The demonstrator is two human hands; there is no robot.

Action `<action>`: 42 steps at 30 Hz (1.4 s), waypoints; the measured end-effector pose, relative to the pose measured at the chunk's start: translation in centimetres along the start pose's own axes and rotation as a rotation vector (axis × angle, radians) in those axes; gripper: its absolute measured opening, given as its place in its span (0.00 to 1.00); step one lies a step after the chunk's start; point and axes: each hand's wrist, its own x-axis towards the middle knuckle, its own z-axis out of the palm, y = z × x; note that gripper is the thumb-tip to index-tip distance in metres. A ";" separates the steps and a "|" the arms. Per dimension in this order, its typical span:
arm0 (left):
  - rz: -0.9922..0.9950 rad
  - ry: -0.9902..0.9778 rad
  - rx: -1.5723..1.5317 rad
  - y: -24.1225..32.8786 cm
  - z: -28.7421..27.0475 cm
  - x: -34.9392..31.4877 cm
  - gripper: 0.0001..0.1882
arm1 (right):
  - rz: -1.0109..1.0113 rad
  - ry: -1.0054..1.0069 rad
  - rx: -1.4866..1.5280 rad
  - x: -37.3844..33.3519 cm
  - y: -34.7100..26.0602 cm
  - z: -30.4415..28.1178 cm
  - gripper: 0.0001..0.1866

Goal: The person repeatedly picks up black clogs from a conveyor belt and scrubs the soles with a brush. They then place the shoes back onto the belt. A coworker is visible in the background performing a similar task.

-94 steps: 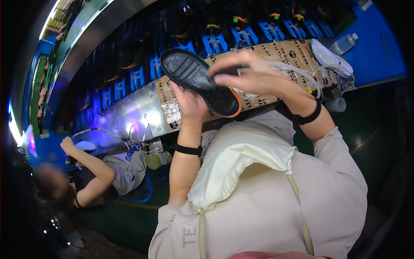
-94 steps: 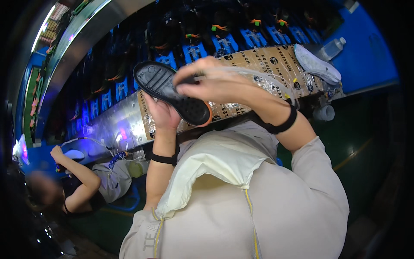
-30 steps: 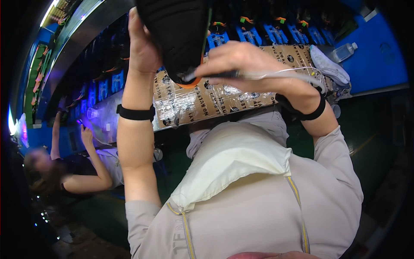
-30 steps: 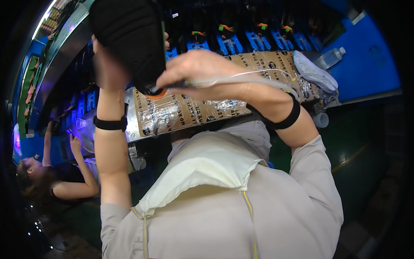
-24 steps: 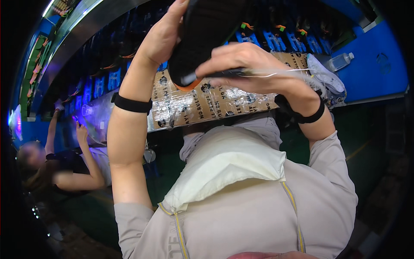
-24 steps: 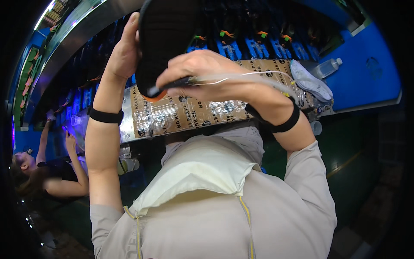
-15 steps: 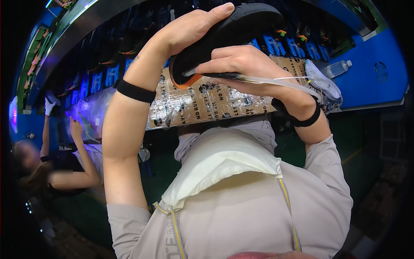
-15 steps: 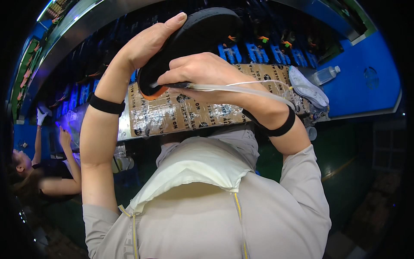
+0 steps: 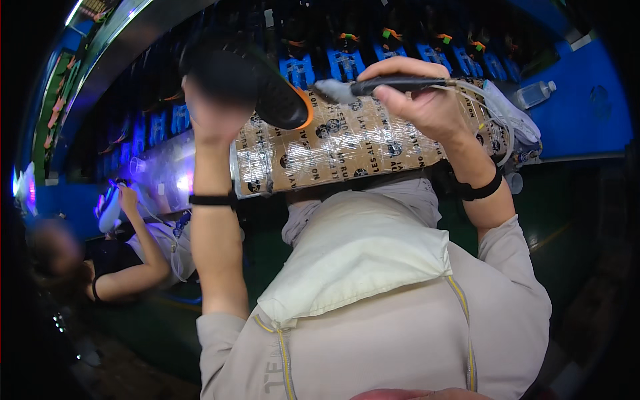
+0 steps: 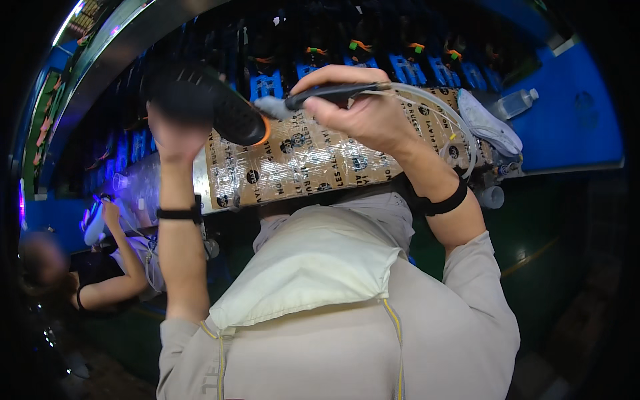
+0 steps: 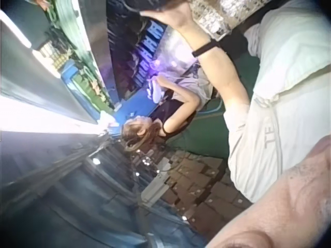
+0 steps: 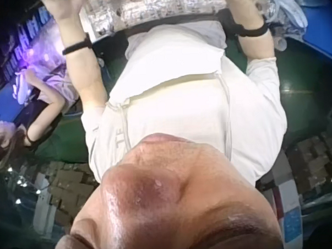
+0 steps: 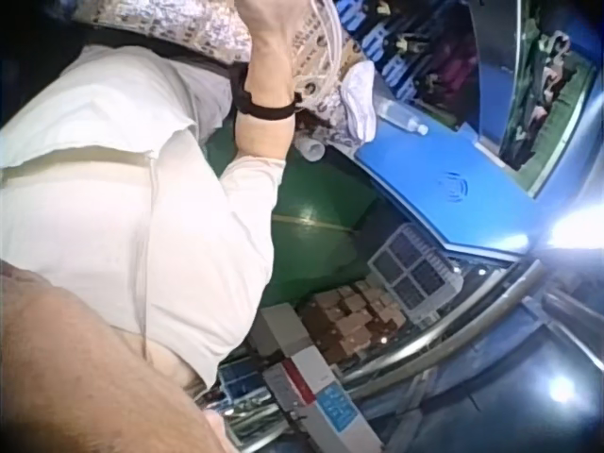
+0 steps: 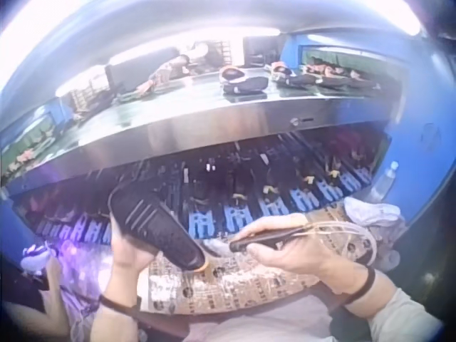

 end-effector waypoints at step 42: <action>-0.132 0.144 -0.210 -14.8 3.2 -9.9 0.37 | -0.341 0.347 -0.284 3.5 2.5 8.8 0.14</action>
